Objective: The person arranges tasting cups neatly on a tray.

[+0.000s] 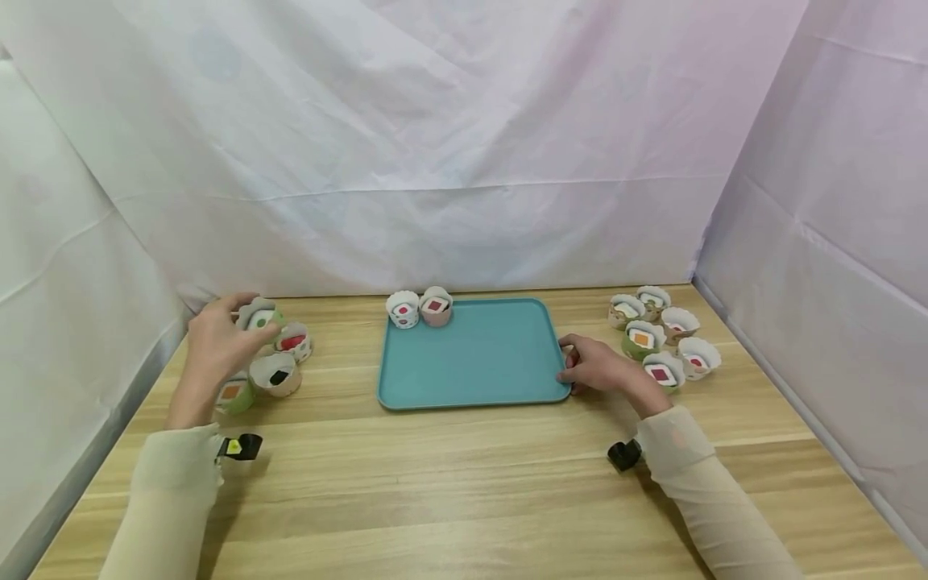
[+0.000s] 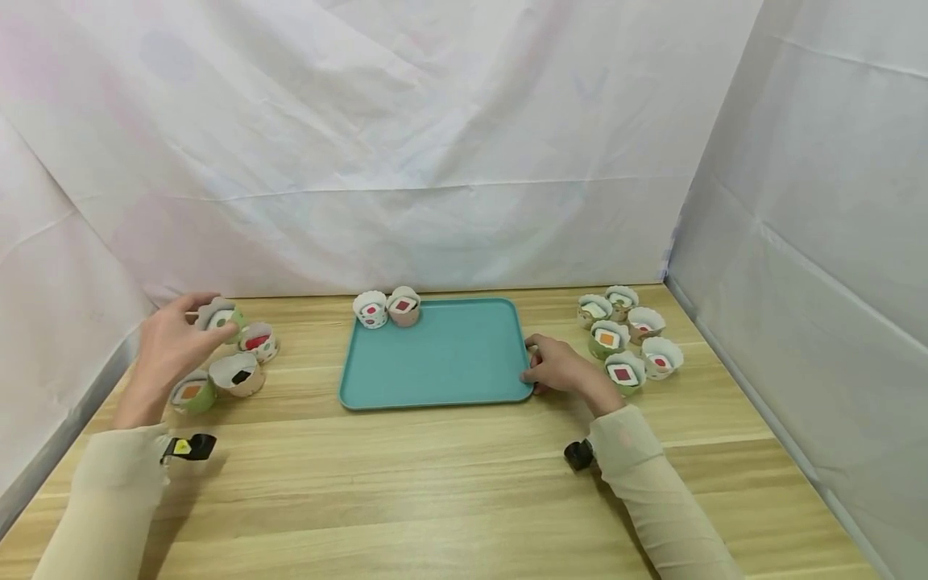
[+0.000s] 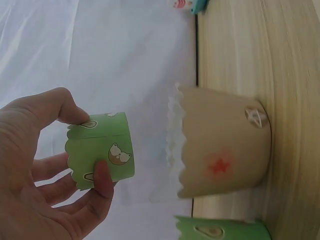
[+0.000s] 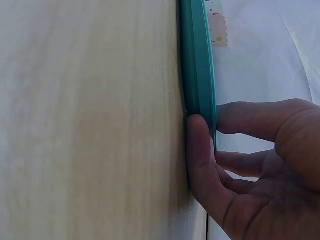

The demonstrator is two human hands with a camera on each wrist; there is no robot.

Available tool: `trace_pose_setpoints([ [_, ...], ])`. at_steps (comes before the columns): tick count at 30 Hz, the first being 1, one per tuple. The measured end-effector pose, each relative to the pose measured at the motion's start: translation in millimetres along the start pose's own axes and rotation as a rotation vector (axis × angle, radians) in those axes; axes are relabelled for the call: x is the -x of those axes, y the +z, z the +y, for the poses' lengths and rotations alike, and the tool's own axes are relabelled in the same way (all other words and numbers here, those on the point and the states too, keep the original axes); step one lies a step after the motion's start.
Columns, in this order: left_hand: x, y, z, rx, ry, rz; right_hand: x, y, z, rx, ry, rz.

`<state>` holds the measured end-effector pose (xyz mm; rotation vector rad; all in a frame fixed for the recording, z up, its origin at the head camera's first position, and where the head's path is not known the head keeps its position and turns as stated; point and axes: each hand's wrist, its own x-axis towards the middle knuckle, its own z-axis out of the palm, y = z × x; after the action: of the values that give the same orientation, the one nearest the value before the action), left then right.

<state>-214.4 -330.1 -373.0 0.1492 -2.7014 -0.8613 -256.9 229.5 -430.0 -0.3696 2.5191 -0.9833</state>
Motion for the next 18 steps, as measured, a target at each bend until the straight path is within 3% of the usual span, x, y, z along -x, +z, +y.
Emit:
trace_pose_setpoints([
  [5,3.4,6.7,14.0,0.042,0.057,0.011,-0.6,-0.1,-0.4,0.005,0.007,0.003],
  [11,7.0,16.5,26.6,-0.001,0.124,-0.002,0.9,0.9,-2.0,-0.011,0.000,-0.002],
  [18,9.1,29.3,36.9,0.009,0.186,-0.012,0.6,0.9,-3.1,-0.008,-0.001,-0.004],
])
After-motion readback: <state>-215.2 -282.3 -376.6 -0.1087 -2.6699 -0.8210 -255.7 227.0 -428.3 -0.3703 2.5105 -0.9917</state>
